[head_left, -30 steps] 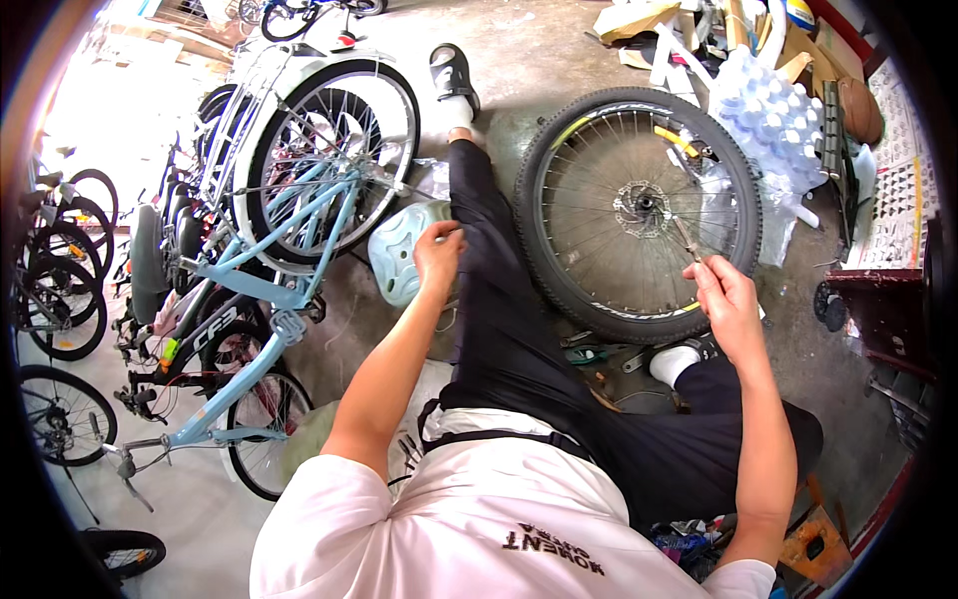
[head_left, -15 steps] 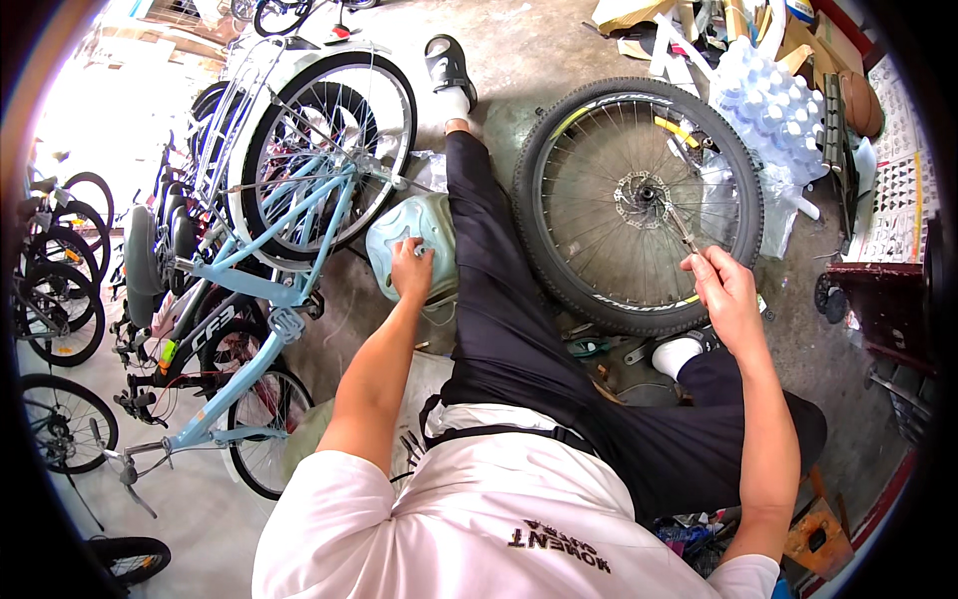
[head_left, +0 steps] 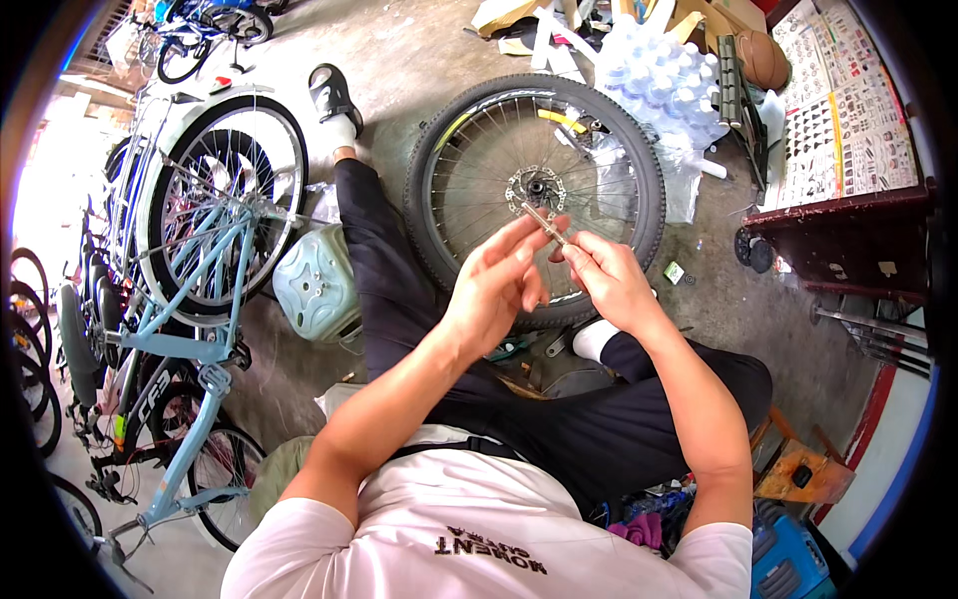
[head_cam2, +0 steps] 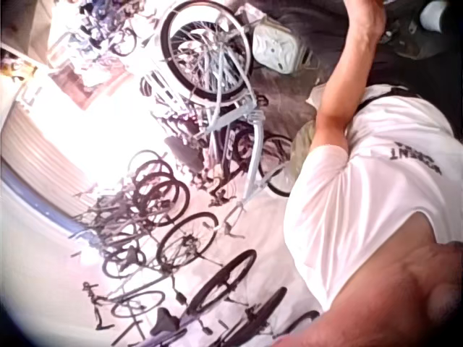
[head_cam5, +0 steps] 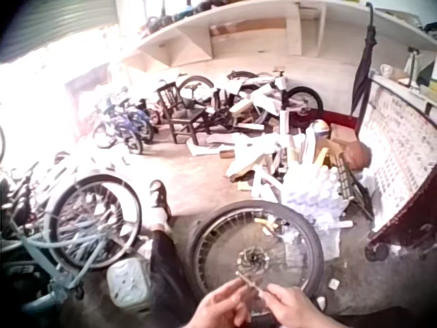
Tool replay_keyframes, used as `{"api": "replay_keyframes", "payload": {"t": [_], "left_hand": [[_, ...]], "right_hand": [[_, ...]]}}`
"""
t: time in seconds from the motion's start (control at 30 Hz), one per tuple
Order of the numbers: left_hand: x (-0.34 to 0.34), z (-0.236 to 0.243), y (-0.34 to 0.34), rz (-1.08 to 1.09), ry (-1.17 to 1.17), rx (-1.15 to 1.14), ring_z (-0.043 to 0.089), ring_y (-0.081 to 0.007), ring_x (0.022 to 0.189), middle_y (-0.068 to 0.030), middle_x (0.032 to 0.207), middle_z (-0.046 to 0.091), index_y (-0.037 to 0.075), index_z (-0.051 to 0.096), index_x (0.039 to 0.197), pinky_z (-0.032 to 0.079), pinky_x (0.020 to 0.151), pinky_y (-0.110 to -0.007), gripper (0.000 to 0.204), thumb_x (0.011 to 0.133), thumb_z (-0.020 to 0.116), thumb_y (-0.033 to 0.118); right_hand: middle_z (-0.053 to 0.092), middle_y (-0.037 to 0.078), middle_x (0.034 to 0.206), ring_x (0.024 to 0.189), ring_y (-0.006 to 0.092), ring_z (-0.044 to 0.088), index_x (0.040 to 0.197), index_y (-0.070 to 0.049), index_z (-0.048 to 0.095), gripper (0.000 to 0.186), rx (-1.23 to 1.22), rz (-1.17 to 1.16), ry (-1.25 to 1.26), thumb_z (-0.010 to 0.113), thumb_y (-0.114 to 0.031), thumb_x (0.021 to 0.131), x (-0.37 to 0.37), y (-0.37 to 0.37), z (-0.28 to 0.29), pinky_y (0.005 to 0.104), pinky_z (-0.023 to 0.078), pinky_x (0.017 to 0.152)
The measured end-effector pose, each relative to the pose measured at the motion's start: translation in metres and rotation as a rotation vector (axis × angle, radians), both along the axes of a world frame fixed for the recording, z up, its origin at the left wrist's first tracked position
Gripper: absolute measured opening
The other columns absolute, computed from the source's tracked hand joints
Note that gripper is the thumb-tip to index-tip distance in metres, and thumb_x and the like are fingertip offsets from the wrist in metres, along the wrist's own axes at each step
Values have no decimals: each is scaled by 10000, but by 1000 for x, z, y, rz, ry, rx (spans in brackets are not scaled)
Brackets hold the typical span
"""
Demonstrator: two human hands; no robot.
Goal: The person holds a metal axle and a small circular part, aligning and sliding the part onto the axle by hand.
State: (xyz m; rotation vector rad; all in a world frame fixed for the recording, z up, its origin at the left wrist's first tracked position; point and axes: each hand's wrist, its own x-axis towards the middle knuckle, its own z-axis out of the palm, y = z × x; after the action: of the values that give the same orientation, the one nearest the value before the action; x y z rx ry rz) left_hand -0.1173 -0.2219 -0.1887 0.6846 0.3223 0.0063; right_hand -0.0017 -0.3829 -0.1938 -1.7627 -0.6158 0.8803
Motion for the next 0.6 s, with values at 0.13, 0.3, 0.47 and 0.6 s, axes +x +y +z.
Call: {"api": "replay_keyframes", "payload": {"t": [0.13, 0.3, 0.47, 0.6], "left_hand": [[-25, 11, -7, 175, 113, 99, 511, -114, 630, -188, 1558, 420, 9, 334, 1539, 521, 734, -313, 635, 976, 591, 151], [2, -3, 3, 88, -16, -64, 555, -171, 835, -115, 1613, 335, 29, 222, 1580, 492, 840, -367, 718, 1008, 566, 295], [2, 15, -11, 70, -41, -136, 546, -154, 803, -113, 1603, 360, 18, 265, 1560, 494, 830, -363, 685, 1005, 567, 282], [-9, 2, 2, 129, 103, 148, 554, -137, 780, -124, 1466, 494, 30, 365, 1512, 499, 825, -378, 598, 1015, 523, 321]], "right_hand": [[475, -33, 620, 569, 52, 425, 992, 3, 675, 304, -18, -49, -57, 522, -255, 1041, 5, 4, 2, 267, 337, 527], [512, 56, 602, 557, 159, 498, 989, -14, 693, 299, -19, -32, -99, 530, -262, 1028, 0, 4, 1, 337, 371, 542], [498, -6, 595, 559, 74, 458, 987, -9, 688, 297, -36, -83, -111, 525, -252, 1037, 3, 2, -1, 291, 356, 527], [499, -1, 581, 552, 76, 455, 962, -4, 680, 289, -5, -86, -154, 521, -234, 1031, 5, 3, 3, 303, 360, 526]]}}
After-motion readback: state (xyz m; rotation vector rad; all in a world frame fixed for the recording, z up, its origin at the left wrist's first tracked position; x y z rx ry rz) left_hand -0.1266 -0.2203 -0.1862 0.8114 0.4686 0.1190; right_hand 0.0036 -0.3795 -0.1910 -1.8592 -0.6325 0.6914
